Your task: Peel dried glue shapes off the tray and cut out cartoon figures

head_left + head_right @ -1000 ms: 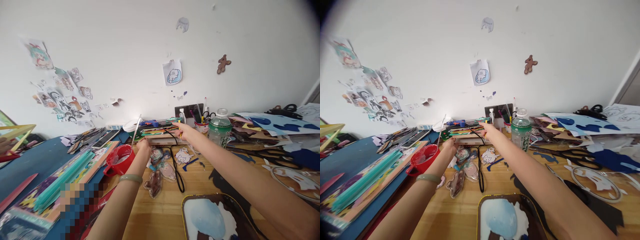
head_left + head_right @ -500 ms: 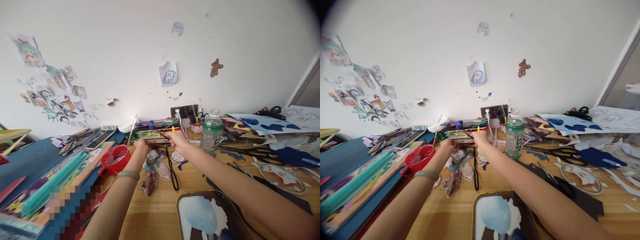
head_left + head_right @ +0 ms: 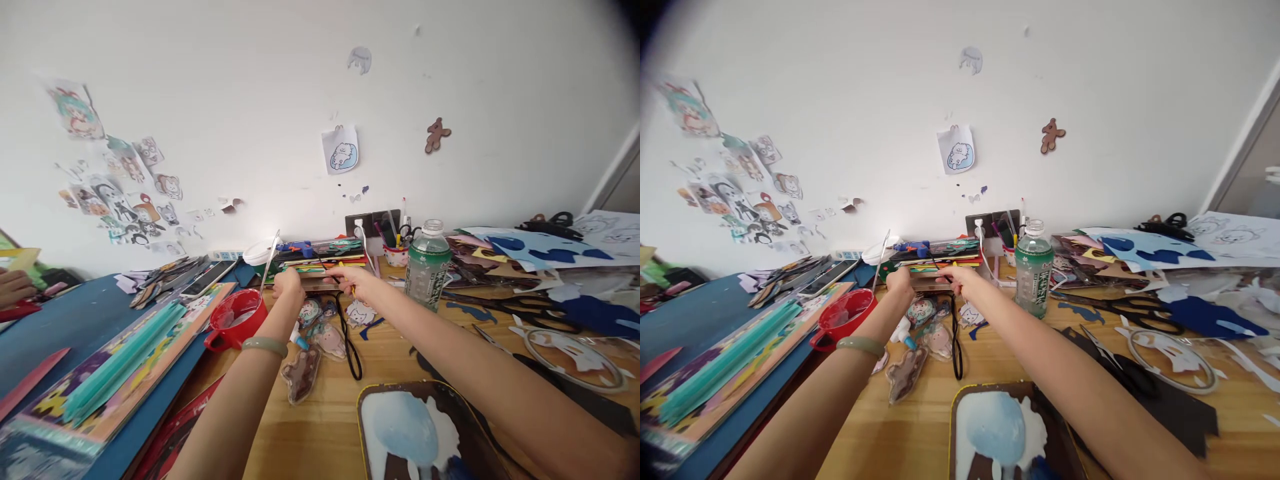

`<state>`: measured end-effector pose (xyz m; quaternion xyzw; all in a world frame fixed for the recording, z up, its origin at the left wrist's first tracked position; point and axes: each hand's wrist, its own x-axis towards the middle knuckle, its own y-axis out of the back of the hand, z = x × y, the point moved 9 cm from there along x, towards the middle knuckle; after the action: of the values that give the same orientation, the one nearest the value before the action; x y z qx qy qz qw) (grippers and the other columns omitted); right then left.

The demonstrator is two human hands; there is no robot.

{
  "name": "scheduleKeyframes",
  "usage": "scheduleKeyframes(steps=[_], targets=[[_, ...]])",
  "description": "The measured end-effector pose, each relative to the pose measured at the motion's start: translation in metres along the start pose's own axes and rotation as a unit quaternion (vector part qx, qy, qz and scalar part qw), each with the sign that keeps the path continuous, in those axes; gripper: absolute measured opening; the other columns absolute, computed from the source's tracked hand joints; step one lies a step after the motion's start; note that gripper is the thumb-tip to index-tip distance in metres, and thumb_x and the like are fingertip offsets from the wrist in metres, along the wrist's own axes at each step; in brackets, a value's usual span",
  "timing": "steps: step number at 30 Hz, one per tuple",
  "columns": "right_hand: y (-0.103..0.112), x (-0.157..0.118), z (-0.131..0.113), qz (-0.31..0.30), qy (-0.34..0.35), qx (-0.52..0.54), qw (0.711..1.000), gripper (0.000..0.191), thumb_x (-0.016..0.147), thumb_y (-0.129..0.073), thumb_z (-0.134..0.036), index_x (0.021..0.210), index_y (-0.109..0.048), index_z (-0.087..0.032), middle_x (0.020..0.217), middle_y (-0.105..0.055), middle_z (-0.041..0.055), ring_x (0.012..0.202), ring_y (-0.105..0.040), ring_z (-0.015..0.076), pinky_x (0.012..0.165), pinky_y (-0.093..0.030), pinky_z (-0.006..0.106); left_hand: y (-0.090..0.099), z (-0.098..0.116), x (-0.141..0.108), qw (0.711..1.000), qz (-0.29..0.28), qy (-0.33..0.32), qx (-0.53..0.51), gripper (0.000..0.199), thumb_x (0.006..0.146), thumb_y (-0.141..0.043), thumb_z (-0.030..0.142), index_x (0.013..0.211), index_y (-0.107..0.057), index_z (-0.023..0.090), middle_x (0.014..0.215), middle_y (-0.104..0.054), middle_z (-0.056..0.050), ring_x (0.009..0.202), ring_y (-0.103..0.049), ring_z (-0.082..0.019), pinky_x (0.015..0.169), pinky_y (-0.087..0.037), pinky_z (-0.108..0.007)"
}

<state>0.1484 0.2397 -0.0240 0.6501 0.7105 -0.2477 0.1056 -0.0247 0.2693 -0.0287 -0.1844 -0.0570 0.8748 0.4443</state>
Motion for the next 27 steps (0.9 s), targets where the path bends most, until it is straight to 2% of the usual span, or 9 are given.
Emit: scheduleKeyframes(steps=[4,9,14,17,22,27], targets=[[0.004,-0.001,-0.005,-0.004,-0.011,0.023,1.000,0.027,0.088,-0.052,-0.030,0.111,-0.053,-0.015,0.105,-0.057,0.0062,0.085,-0.058,0.0161,0.070,-0.051,0.034,-0.003,-0.006,-0.011,0.999,0.015,0.030,0.016,0.031,0.084,-0.053,0.034,0.109,-0.052,0.015,0.107,-0.055,-0.007,0.090,-0.056,-0.018,0.074,-0.050,-0.036],[0.005,-0.003,-0.015,0.001,0.000,0.062,0.998,0.029,0.088,-0.052,-0.030,0.112,-0.053,-0.015,0.107,-0.056,0.0067,0.087,-0.058,0.0169,0.072,-0.051,0.036,-0.002,-0.005,-0.019,0.999,0.012,0.029,0.008,0.031,0.084,-0.053,0.032,0.110,-0.051,0.015,0.108,-0.054,-0.007,0.088,-0.056,-0.017,0.071,-0.051,-0.034],[0.004,-0.004,-0.024,0.004,0.006,0.094,0.996,0.028,0.088,-0.053,-0.030,0.112,-0.053,-0.015,0.108,-0.056,0.0067,0.087,-0.058,0.0170,0.072,-0.051,0.036,-0.006,-0.007,-0.022,0.998,-0.042,0.049,0.007,0.029,0.085,-0.053,0.030,0.108,-0.051,0.014,0.100,-0.056,-0.006,0.079,-0.057,-0.014,0.064,-0.052,-0.029],[0.004,-0.002,-0.027,0.017,0.010,0.110,0.994,0.029,0.088,-0.053,-0.030,0.113,-0.053,-0.015,0.109,-0.056,0.0070,0.089,-0.058,0.0175,0.074,-0.051,0.036,-0.009,-0.013,-0.022,0.995,-0.071,0.065,0.012,0.027,0.085,-0.053,0.029,0.107,-0.052,0.014,0.100,-0.056,-0.005,0.079,-0.057,-0.014,0.065,-0.052,-0.029],[0.011,0.009,-0.033,0.077,0.037,0.138,0.987,0.031,0.088,-0.052,-0.033,0.114,-0.052,-0.016,0.110,-0.055,0.0073,0.091,-0.057,0.0183,0.075,-0.050,0.038,-0.018,-0.017,-0.020,0.988,-0.117,0.094,0.028,0.029,0.084,-0.054,0.028,0.109,-0.051,0.015,0.104,-0.055,-0.006,0.084,-0.057,-0.015,0.069,-0.052,-0.032],[0.020,0.022,-0.037,0.131,0.051,0.154,0.978,0.029,0.088,-0.052,-0.032,0.113,-0.052,-0.015,0.109,-0.056,0.0069,0.088,-0.058,0.0173,0.073,-0.051,0.036,-0.030,-0.016,-0.028,0.974,-0.167,0.147,0.050,0.028,0.085,-0.052,0.030,0.108,-0.052,0.014,0.100,-0.057,-0.006,0.080,-0.057,-0.014,0.065,-0.052,-0.030]])
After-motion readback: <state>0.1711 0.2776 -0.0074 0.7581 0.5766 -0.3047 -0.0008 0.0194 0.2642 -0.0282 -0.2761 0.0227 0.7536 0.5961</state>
